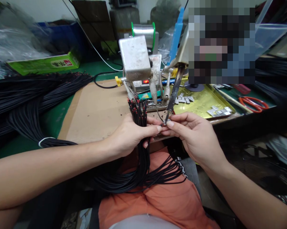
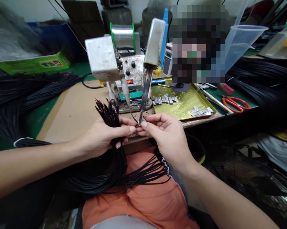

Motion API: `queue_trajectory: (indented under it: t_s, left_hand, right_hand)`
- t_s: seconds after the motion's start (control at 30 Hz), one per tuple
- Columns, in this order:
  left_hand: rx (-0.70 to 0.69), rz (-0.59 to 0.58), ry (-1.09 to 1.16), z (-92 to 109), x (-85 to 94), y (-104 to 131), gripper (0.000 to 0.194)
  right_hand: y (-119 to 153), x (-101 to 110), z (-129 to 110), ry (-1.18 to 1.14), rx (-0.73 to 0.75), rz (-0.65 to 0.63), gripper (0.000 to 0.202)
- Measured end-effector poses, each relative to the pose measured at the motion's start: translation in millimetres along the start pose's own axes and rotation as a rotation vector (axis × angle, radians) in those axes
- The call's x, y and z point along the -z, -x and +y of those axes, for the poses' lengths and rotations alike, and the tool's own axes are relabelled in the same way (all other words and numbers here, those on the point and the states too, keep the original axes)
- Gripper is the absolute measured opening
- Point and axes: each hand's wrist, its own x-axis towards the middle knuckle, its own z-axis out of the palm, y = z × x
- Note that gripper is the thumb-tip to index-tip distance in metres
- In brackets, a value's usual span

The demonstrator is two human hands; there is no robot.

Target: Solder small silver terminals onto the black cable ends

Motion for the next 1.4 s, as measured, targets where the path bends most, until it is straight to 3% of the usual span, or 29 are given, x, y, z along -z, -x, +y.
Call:
queue_trajectory:
  t_s: [0.53, 1.4]
  left_hand:
    - [-0.003, -0.018, 0.029, -1, -1.1, 1, 0.017]
    - [-0.017, -0.047, 0.049, -4, 0.9, 2, 0.015]
  right_hand:
    - [4, -1, 11, 0.018, 0.051, 0.024, 0.019]
    - [9, -5, 7, 0.038, 0.082, 0.077, 0.015]
